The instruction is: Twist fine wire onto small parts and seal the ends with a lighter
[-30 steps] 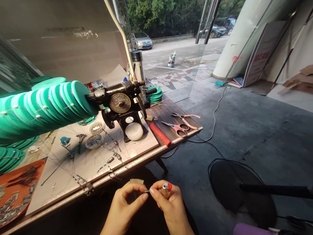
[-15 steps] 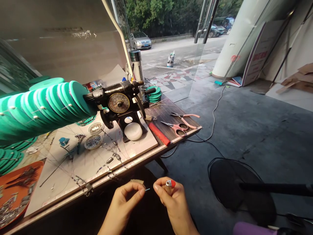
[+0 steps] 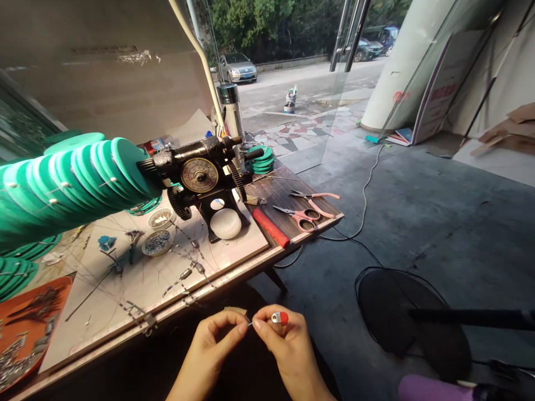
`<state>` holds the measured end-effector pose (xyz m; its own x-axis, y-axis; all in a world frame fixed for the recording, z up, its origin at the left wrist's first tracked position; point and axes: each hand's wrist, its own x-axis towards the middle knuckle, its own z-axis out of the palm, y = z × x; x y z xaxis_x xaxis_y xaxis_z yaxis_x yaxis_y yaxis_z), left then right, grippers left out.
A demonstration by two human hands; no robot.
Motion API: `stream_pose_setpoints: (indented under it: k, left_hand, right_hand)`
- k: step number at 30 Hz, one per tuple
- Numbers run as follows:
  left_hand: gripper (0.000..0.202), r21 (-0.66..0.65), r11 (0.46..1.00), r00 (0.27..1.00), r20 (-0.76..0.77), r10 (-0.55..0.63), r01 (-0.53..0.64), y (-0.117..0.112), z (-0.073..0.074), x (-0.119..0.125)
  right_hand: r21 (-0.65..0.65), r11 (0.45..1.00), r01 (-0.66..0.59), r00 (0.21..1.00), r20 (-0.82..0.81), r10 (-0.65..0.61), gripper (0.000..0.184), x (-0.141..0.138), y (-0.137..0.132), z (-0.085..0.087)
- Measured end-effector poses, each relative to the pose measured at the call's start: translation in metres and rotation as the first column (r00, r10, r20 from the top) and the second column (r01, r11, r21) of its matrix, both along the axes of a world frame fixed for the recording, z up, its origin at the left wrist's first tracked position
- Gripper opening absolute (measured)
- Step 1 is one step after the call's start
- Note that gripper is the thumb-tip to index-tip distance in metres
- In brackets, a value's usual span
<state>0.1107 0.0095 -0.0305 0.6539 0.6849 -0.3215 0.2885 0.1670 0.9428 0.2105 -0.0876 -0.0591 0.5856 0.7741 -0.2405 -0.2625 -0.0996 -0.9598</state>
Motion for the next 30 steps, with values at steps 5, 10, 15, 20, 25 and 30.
stream_pose_setpoints:
  k: [5,10,15,20,25,30]
  left_hand:
    - [0.020,-0.054,0.998,1.000,0.009,-0.015,0.015,0.0004,-0.0006,0.0005]
    - [0.020,-0.072,0.997,1.000,-0.007,-0.009,0.008,0.0009,-0.0004,0.0008]
    - [0.021,-0.094,0.996,1.000,-0.031,0.000,-0.002,-0.0003,-0.0007,0.0013]
    - [0.021,-0.088,0.996,0.999,-0.035,-0.002,-0.001,-0.0005,-0.0011,0.0007]
    - [0.017,0.033,0.999,1.000,-0.010,-0.020,0.020,-0.0013,0.0008,0.0001]
    - [0.018,0.105,0.994,0.999,-0.023,-0.040,0.042,-0.0023,0.0005,0.0039]
  right_hand:
    - [-0.006,1.000,-0.011,1.000,-0.018,0.011,0.025,0.0019,-0.0004,-0.0006]
    - [-0.006,1.000,0.004,1.000,-0.016,-0.004,0.024,0.0029,0.0000,-0.0015]
    - [-0.007,1.000,0.002,0.999,-0.032,-0.003,0.026,0.0024,0.0001,-0.0016]
    - [-0.007,1.000,0.010,0.998,-0.058,-0.011,0.027,0.0017,-0.0004,-0.0021]
    - [-0.002,0.999,0.038,0.996,-0.082,-0.038,0.029,0.0029,-0.0013,-0.0049]
    - [0.008,1.000,0.014,0.993,-0.119,-0.013,0.029,0.0007,-0.0016,-0.0070]
